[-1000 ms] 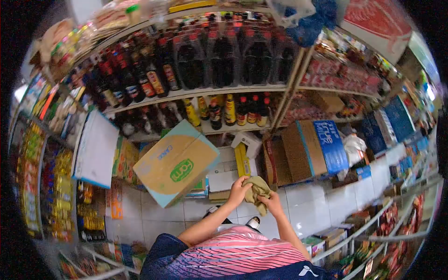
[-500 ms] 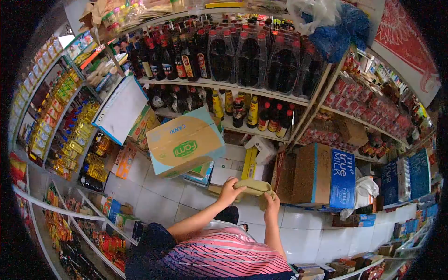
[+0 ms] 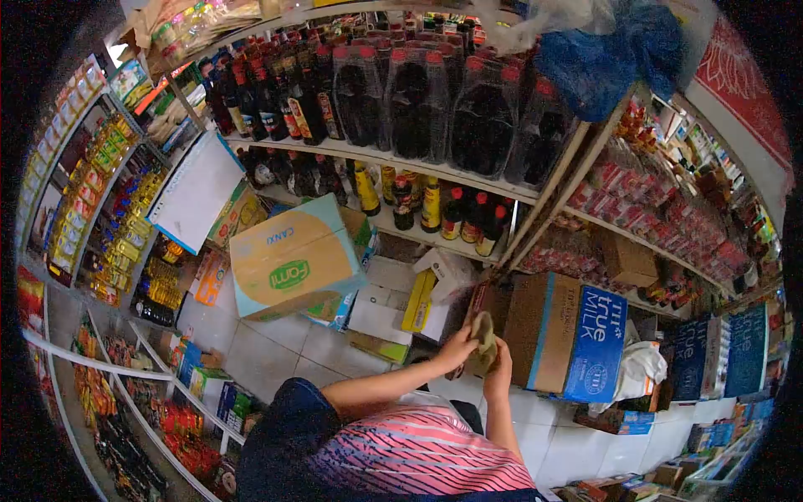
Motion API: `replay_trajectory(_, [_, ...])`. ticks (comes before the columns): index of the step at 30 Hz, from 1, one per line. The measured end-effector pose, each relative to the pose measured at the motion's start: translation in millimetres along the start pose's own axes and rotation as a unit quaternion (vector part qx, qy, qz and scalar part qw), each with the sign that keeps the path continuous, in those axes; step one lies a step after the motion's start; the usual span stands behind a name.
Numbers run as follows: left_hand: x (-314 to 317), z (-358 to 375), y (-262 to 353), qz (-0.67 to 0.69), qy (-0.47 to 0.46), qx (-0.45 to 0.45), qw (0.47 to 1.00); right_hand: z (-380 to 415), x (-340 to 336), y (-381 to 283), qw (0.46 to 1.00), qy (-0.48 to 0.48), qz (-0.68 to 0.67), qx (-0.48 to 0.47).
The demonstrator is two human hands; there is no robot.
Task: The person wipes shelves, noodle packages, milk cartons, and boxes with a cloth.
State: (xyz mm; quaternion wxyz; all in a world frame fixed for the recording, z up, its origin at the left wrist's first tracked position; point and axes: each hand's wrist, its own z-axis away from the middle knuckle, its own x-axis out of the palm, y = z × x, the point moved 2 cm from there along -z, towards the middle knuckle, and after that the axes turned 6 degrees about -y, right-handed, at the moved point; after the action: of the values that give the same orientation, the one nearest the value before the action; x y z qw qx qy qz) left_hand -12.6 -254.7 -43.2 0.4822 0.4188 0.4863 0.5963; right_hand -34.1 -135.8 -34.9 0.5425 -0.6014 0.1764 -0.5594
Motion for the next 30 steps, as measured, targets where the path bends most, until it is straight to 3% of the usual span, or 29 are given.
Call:
replay_trajectory(3, [31,-27,8,0.067,-0.016,-0.070,0.995,-8,-25,-11,0.988,0.081,-0.112,0.075])
replay_trajectory(5, [49,-36,10,0.078,-0.008,-0.061,0.995,-13,-45,-22,0.990,0.049,-0.109,0.073])
replay_trajectory(7, [70,-41,8,0.104,0.013,-0.041,0.994,-14,-73,-19,0.995,-0.008,0.017,0.099])
replay_trajectory(9, [98,-49,-8,0.286,0.068,-0.115,0.949,-11,-87,-32,0.991,-0.002,-0.073,0.112])
replay_trajectory(11, [131,-48,-15,0.484,0.091,-0.206,0.846,-10,-126,-41,0.987,0.001,0.013,0.158])
replay_trajectory(13, [165,-48,-37,0.553,0.086,-0.165,0.812,-3,-150,-65,0.981,-0.001,-0.027,0.190])
replay_trajectory(14, [184,-47,-45,0.565,0.118,-0.193,0.794,-4,-165,-72,0.981,-0.005,-0.014,0.196])
replay_trajectory(15, [199,-43,-31,0.579,0.073,-0.176,0.793,-6,-190,-68,0.981,-0.007,-0.020,0.192])
replay_trajectory(17, [223,-50,-53,0.555,0.088,-0.133,0.816,-13,-240,-59,0.991,-0.053,0.077,0.094])
replay_trajectory(18, [231,-56,-59,0.557,0.090,-0.132,0.815,-15,-243,-81,0.992,-0.019,0.082,0.093])
replay_trajectory(19, [234,-60,-67,0.477,0.126,-0.117,0.862,-16,-248,-103,0.987,0.052,0.073,0.133])
replay_trajectory(21, [238,-70,-97,0.320,0.182,-0.101,0.924,-36,-309,-83,0.984,0.139,0.105,-0.027])
replay_trajectory(22, [239,-78,-138,0.197,0.172,-0.113,0.959,-54,-353,-59,0.984,0.137,0.106,-0.034])
replay_trajectory(23, [242,-83,-176,0.069,0.163,-0.124,0.976,-68,-401,-33,0.944,0.196,0.228,-0.136])
replay_trajectory(24, [248,-84,-193,-0.031,0.126,-0.186,0.974,-76,-430,-22,0.877,0.250,0.339,-0.231])
replay_trajectory(25, [251,-81,-233,-0.120,0.047,-0.208,0.970,-79,-442,-18,0.880,0.245,0.335,-0.229])
replay_trajectory(26, [255,-78,-270,-0.208,-0.031,-0.214,0.954,-76,-448,-12,0.873,0.251,0.389,-0.154])
replay_trajectory(27, [258,-70,-252,-0.208,-0.026,-0.225,0.951,-69,-448,-9,0.858,0.253,0.442,-0.074])
replay_trajectory(28, [268,-63,-234,-0.318,-0.074,-0.236,0.915,-64,-446,-4,0.881,0.182,0.437,-0.016])
replay_trajectory(29, [278,-59,-221,-0.419,-0.124,-0.243,0.866,-64,-441,9,0.881,0.176,0.439,-0.009])
replay_trajectory(30, [285,-53,-237,-0.424,-0.128,-0.254,0.860,-62,-438,29,0.833,0.132,0.530,-0.089])
